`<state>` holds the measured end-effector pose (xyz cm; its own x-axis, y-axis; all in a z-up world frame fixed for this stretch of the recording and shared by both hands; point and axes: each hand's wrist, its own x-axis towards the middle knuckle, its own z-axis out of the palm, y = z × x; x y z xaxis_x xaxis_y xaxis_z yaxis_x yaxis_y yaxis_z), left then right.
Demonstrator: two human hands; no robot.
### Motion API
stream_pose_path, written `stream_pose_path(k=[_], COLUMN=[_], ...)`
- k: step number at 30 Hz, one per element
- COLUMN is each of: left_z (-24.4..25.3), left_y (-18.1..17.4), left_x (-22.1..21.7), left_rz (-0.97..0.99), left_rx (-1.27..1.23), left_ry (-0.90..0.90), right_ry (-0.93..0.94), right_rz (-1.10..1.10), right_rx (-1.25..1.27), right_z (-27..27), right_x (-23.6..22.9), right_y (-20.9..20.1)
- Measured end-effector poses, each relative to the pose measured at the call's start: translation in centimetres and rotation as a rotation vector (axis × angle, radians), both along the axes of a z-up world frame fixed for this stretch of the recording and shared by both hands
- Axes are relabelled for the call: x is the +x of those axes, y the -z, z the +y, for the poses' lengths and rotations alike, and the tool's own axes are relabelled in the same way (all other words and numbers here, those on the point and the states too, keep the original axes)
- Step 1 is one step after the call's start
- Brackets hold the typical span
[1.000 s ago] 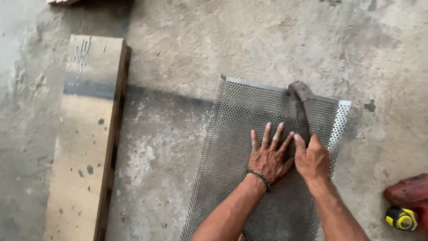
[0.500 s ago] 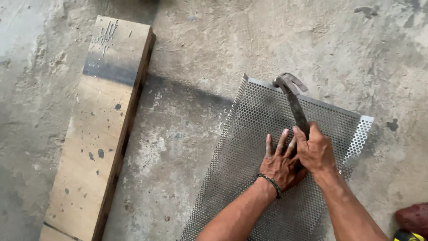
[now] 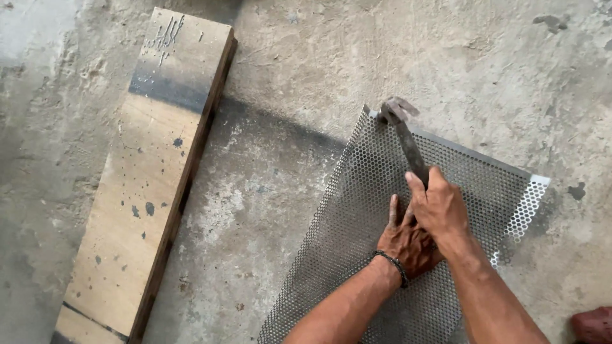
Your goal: Flattening a perforated metal mesh sheet by striking it with a hammer on a concrete floor
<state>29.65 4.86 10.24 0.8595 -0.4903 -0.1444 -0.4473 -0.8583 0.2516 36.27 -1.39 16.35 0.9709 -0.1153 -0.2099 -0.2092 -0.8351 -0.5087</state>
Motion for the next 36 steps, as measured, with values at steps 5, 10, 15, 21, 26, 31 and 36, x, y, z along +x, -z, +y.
stream_pose_path(k=[5,10,15,21,26,31,36], left_z=[-0.6,-0.4,0.3,-1.6,-1.8,-1.5,-1.6], left_y=[1.7,1.1,-0.3,2.8,3.7,3.4,2.6], left_x=[0.1,0.3,0.0,0.0,0.2,0.3,0.4], left_rz=[0.036,0.022,-0.021,-0.006,0.018,0.053,0.032], left_rx=[-0.039,-0.013,0.086,0.099,0.02,-0.051,-0.169], left_ry=[0.008,0.006,0.063,0.062,0.047,0.018,-0.064], right_ry=[0.021,0.014,0.022,0.14,0.255,0.354,0.466], right_rz=[0.012,-0.026,-0.004,0.045,0.017,-0.01,-0.018], right_rx=[-0.003,0.02,0.038,-0.012,0.025,0.067,-0.023], right_z=[-1.0,0.2,0.1,-2.5,-4.6,-6.9,-8.7], right_x=[1.0,1.2,0.5,-2.3,-4.6,-7.4,-8.5], right_y=[3.5,1.9,2.0,2.9,3.3,4.1,4.6])
